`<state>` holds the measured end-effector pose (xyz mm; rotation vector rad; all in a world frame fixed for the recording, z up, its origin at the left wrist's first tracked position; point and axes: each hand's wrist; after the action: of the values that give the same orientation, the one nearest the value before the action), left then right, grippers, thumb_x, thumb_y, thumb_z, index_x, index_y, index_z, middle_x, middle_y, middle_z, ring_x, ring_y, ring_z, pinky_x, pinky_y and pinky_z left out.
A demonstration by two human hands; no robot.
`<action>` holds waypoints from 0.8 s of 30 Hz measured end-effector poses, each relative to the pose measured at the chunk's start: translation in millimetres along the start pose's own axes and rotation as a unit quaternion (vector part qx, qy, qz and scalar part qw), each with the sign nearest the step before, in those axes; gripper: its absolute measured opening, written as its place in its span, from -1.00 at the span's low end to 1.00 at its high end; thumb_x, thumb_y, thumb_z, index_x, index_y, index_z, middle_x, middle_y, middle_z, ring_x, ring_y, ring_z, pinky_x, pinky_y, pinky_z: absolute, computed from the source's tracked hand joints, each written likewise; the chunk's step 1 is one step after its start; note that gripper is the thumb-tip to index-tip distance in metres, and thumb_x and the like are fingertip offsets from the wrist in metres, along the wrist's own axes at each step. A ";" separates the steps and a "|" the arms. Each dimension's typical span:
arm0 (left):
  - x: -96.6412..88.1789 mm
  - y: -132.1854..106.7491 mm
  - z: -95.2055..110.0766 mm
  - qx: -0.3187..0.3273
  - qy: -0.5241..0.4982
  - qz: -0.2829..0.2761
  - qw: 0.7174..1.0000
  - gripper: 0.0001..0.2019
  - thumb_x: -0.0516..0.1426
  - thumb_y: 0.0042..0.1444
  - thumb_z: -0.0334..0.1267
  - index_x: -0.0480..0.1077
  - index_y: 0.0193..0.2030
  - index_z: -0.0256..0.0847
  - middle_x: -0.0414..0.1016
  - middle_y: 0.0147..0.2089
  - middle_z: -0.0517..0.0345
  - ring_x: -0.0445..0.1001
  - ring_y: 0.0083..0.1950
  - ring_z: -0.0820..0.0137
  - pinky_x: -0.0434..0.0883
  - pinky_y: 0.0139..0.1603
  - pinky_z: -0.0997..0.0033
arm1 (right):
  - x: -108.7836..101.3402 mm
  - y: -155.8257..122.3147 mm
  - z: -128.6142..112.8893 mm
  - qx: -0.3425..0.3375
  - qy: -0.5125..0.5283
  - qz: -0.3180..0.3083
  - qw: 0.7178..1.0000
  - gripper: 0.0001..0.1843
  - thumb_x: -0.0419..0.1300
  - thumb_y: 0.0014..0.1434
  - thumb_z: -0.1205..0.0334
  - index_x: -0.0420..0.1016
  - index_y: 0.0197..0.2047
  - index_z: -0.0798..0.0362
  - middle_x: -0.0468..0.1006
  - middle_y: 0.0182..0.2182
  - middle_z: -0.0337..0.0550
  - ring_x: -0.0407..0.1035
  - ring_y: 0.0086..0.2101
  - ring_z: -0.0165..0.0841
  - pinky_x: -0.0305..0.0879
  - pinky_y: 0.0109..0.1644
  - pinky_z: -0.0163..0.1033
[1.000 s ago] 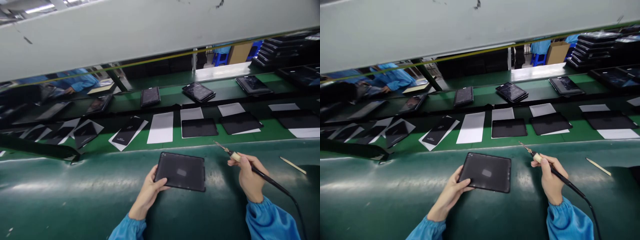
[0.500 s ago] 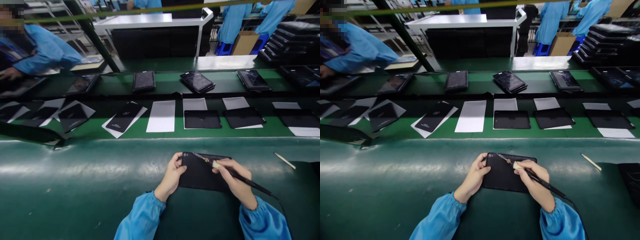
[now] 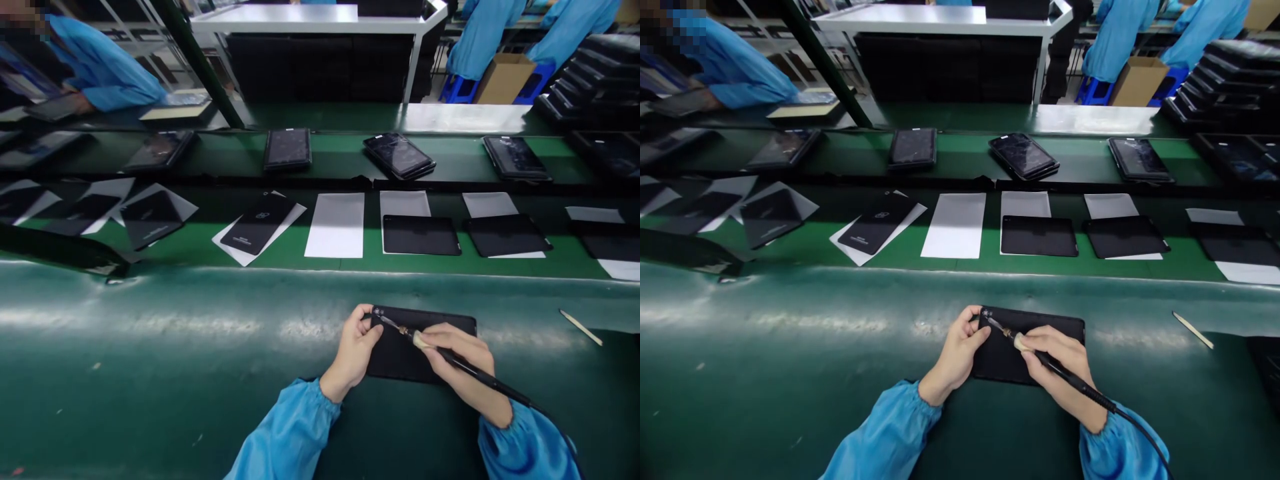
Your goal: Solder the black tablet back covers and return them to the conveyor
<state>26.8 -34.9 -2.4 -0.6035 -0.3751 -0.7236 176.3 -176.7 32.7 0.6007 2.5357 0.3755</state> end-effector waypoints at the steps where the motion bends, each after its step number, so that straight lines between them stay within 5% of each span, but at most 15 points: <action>1: -0.5 0.1 -0.2 0.002 0.001 0.000 1.000 -0.64 0.35 0.03 -0.24 0.31 -0.10 -0.20 0.62 -0.37 0.14 0.58 -0.43 0.39 0.45 -0.39 0.50 | 0.3 0.5 0.4 0.000 0.000 -0.001 1.000 -0.74 0.24 0.23 0.47 0.61 -0.07 0.00 0.63 -0.21 -0.09 0.57 -0.22 -0.28 0.50 -0.16 -0.24; 24: 2.0 -3.0 0.9 0.007 0.013 0.010 1.000 -0.67 0.35 0.03 -0.22 0.33 -0.15 -0.19 0.58 -0.39 0.18 0.54 -0.44 0.42 0.43 -0.39 0.51 | -10.2 17.5 -1.1 0.009 -0.012 -0.013 1.000 -0.80 0.24 0.27 0.37 0.64 -0.09 -0.01 0.64 -0.23 -0.08 0.56 -0.22 -0.27 0.52 -0.15 -0.20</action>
<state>26.0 -37.1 0.4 -0.5823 -0.3494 -0.7090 189.6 -166.7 44.2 0.5753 2.5245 0.3335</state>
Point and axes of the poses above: each hand's wrist, its own y-axis towards the middle knuckle, its own x-axis out of the palm, z = x × y
